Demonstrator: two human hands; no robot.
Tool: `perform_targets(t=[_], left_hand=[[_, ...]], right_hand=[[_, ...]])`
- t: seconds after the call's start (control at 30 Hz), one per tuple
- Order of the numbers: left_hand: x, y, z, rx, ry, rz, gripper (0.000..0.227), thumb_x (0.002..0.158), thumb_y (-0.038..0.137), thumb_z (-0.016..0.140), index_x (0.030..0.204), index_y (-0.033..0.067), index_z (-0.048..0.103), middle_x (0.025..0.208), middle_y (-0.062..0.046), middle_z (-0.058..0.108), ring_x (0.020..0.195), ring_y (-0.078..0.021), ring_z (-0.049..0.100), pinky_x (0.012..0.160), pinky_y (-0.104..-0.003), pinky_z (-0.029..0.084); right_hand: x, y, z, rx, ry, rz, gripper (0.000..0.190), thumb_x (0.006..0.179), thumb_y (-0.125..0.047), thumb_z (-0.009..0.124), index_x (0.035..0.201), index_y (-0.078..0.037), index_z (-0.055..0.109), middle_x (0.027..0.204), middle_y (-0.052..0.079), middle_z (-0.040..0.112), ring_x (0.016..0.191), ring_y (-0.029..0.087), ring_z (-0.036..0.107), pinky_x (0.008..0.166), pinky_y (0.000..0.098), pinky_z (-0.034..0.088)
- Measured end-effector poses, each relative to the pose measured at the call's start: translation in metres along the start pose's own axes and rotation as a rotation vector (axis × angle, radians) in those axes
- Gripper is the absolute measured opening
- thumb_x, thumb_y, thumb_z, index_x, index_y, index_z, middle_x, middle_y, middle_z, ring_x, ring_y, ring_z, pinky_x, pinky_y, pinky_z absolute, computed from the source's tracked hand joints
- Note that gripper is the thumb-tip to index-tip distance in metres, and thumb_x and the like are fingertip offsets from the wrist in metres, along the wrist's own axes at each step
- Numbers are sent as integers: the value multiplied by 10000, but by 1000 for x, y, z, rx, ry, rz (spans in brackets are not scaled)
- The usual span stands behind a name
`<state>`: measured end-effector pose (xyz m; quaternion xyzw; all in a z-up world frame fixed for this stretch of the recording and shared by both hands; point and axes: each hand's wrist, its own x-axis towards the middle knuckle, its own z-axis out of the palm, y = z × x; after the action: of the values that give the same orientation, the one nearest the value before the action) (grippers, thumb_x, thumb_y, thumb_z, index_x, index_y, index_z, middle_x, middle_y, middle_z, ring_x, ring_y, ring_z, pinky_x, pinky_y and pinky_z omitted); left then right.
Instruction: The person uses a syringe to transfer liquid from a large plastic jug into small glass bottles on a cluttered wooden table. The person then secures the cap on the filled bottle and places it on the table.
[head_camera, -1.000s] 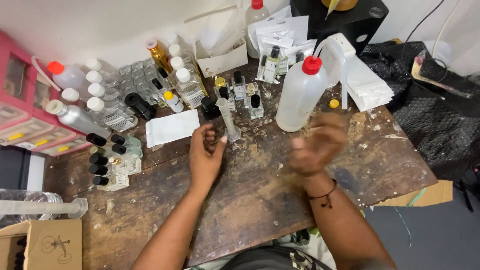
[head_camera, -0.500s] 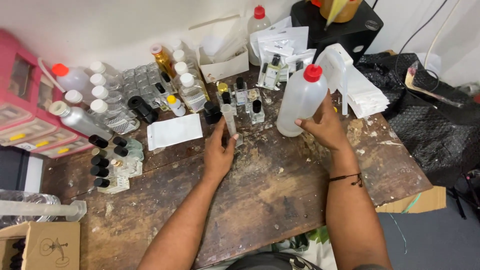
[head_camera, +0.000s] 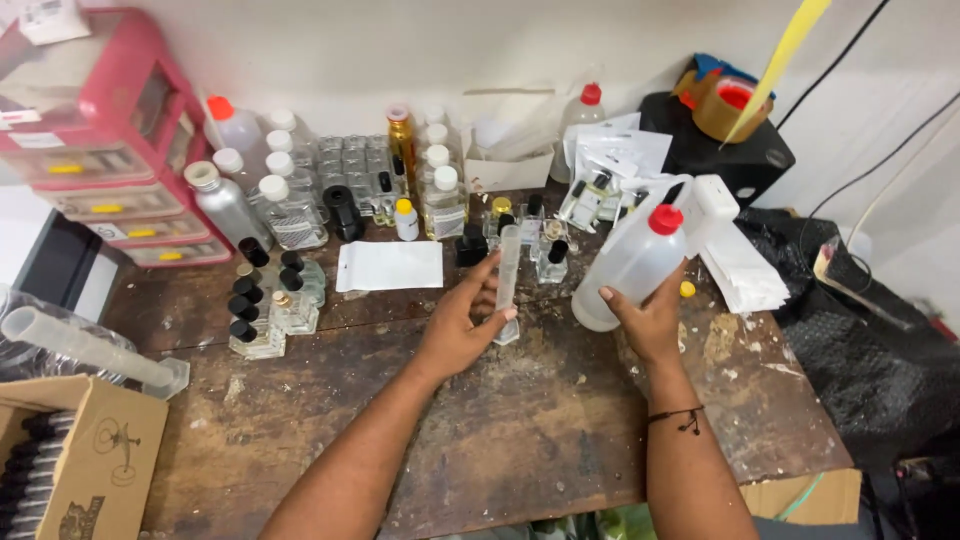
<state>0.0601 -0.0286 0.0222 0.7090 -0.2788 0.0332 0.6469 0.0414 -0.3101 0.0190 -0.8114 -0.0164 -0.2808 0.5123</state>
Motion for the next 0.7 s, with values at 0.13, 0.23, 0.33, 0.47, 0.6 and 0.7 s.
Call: perform_targets(t=[0.13,0.23,0.33,0.47,0.6,0.7], left_hand=[[-2,6,-1,-34,-64,10,822,870,-28,738,1586,91,350,1142,-290,617,1022,-481,704,825,-552,623],[-2,18,3,-37,-64,59,759,886,-12,736,1562,65,401,1109,-260,613,1004,-453,715,814,-513,631],[-2,18,3,-41,-73,64,752,888,-8,734,1561,76,408,1100,-244,617,998,-430,722,799,-492,641],[-2,15,2,-41,-60,64,774,867,-15,759,1557,86,424,1095,-240,617,988,-401,724,800,-477,641],[-3,26,-1,-5,-43,54,745,882,-2,746,1551,77,429,1103,-270,614,997,-411,697,805,-507,639],[-3,26,-1,2,-41,50,735,894,2,732,1555,80,422,1098,-266,611,995,-398,681,805,-517,639]], right_hand=[[-5,-12,8,-56,86,31,1111,706,-323,928,1553,-55,260,1435,320,467,1356,480,471,1169,627,320],[-7,-4,11,-88,181,2,1116,686,-372,951,1531,-100,275,1351,298,526,1286,505,530,1110,643,352],[-8,-11,13,-103,206,-24,1106,676,-371,960,1511,-104,287,1315,312,544,1258,528,544,1082,645,377],[-10,-19,15,-106,213,-60,1084,680,-335,956,1510,-86,304,1300,318,551,1247,548,545,1071,662,382],[-8,-18,15,-102,183,-154,1136,644,-331,971,1528,-51,315,1315,313,540,1253,539,546,1082,649,384],[-8,-21,13,-85,162,-207,1125,646,-298,968,1522,-30,314,1309,322,533,1234,551,549,1071,669,387]])
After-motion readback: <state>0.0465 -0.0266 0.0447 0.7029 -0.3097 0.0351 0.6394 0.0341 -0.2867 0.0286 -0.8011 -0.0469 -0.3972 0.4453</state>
